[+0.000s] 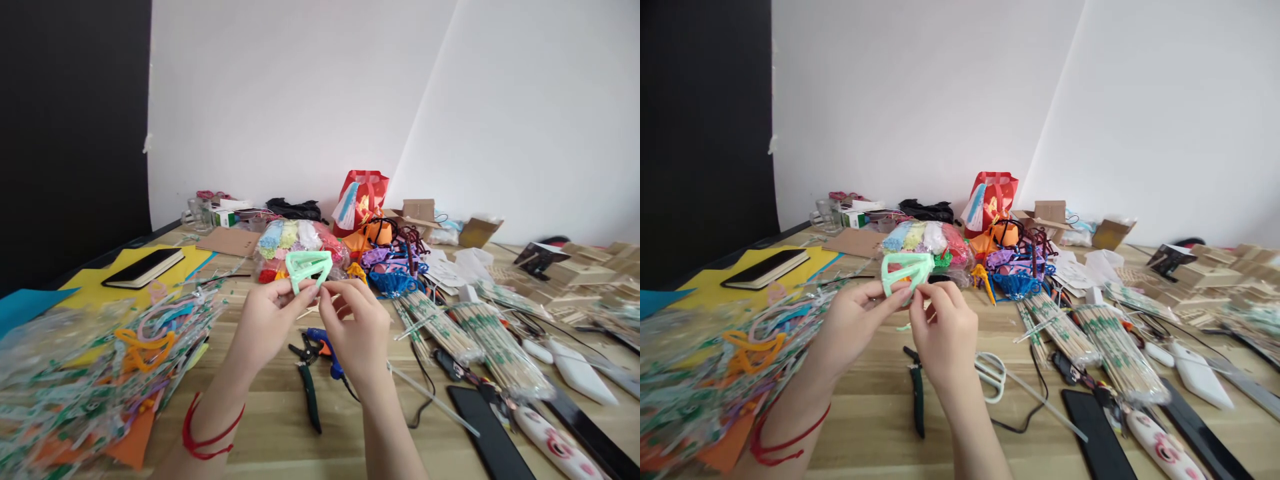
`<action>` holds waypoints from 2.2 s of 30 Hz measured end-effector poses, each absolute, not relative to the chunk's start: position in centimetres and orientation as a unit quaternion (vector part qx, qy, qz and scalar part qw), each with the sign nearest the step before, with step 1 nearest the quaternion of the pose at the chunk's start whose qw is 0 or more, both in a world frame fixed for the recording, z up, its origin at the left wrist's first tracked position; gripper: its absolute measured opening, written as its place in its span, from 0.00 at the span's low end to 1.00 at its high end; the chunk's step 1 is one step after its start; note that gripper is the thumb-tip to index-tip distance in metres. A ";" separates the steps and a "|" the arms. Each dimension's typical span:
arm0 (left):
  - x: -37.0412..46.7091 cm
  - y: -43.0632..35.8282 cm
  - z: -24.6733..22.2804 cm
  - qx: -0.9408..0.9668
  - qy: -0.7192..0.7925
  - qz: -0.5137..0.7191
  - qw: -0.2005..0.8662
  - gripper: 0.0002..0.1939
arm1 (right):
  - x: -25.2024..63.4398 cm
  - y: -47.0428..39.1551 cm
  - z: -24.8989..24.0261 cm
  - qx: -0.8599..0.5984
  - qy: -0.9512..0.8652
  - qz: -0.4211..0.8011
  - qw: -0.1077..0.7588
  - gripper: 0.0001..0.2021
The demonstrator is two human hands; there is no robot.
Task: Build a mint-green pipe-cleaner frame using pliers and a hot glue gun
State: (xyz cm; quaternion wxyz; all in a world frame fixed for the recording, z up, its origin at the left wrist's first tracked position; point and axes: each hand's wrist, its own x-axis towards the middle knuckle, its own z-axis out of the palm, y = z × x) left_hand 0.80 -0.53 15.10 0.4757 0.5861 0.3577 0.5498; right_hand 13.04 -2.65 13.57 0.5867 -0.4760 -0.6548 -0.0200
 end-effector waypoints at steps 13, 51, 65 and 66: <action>1.0 -0.5 15.1 0.572 0.367 0.538 0.499 0.13 | 15.6 -2.2 13.9 -0.508 -0.584 0.001 0.633 0.05; 1.0 -0.3 14.4 0.755 0.273 0.593 -0.067 0.08 | 14.7 -1.3 13.6 -0.302 -0.470 0.474 0.681 0.08; 0.0 -0.3 14.5 0.612 0.364 0.618 0.333 0.02 | 14.6 -1.1 13.5 -0.319 -0.470 0.477 0.671 0.06; -0.1 -0.2 14.6 0.595 0.365 0.613 0.369 0.03 | 14.6 -1.1 13.5 -0.319 -0.471 0.477 0.670 0.06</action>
